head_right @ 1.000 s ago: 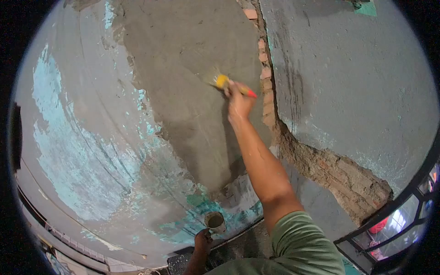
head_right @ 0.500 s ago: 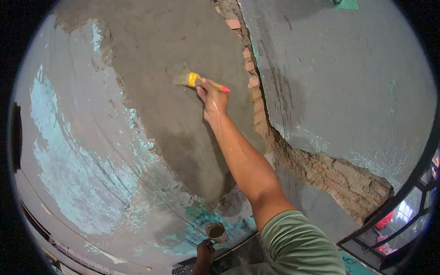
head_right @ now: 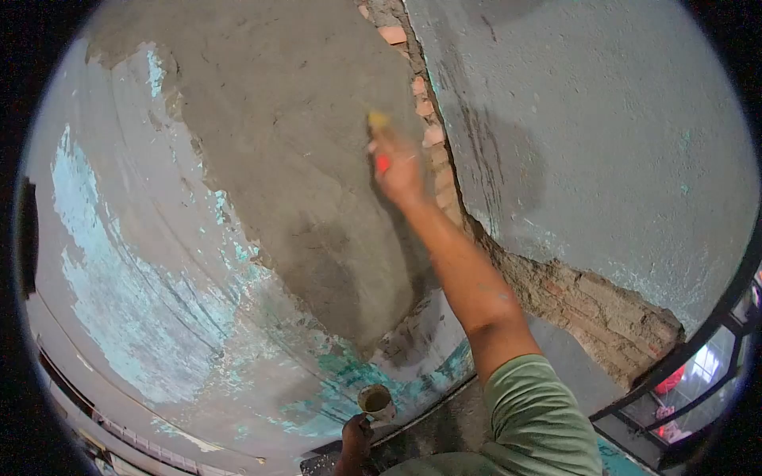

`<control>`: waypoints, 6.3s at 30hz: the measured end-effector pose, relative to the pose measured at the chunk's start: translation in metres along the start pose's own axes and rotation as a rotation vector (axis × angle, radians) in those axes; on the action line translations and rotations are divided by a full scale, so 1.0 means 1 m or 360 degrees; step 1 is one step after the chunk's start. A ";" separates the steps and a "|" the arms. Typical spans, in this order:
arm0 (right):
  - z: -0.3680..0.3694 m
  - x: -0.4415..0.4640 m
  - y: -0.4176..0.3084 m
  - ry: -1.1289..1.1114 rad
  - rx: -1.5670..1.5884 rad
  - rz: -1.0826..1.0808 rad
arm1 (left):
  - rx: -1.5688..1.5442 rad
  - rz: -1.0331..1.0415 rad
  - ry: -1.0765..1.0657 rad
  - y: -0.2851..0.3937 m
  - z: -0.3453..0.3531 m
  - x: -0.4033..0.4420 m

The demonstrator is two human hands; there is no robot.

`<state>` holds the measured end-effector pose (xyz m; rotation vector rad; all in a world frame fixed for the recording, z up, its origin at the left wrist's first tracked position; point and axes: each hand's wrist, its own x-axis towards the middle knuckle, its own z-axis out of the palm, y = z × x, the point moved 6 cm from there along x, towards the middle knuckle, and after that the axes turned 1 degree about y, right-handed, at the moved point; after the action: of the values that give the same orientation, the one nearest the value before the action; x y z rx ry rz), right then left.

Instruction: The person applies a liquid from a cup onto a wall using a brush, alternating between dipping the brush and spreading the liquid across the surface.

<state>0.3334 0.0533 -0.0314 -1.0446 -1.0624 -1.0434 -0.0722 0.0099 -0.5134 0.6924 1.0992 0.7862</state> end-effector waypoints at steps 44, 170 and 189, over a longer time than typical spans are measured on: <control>-0.109 -0.281 0.065 0.0473 0.1436 0.2371 | -0.0045 0.0077 -0.0123 -0.016 -0.009 0.004; -0.021 -0.098 -0.044 0.0382 0.0077 0.0638 | 0.1066 0.0786 -0.0014 0.002 -0.155 0.024; -0.064 -0.266 -0.182 -0.1765 0.0985 0.1050 | -0.0083 0.0070 -0.0076 0.011 -0.042 -0.003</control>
<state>0.1221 -0.0053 -0.2762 -1.3024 -1.5793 0.4973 -0.1146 0.0176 -0.5160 0.6899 1.0201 0.8288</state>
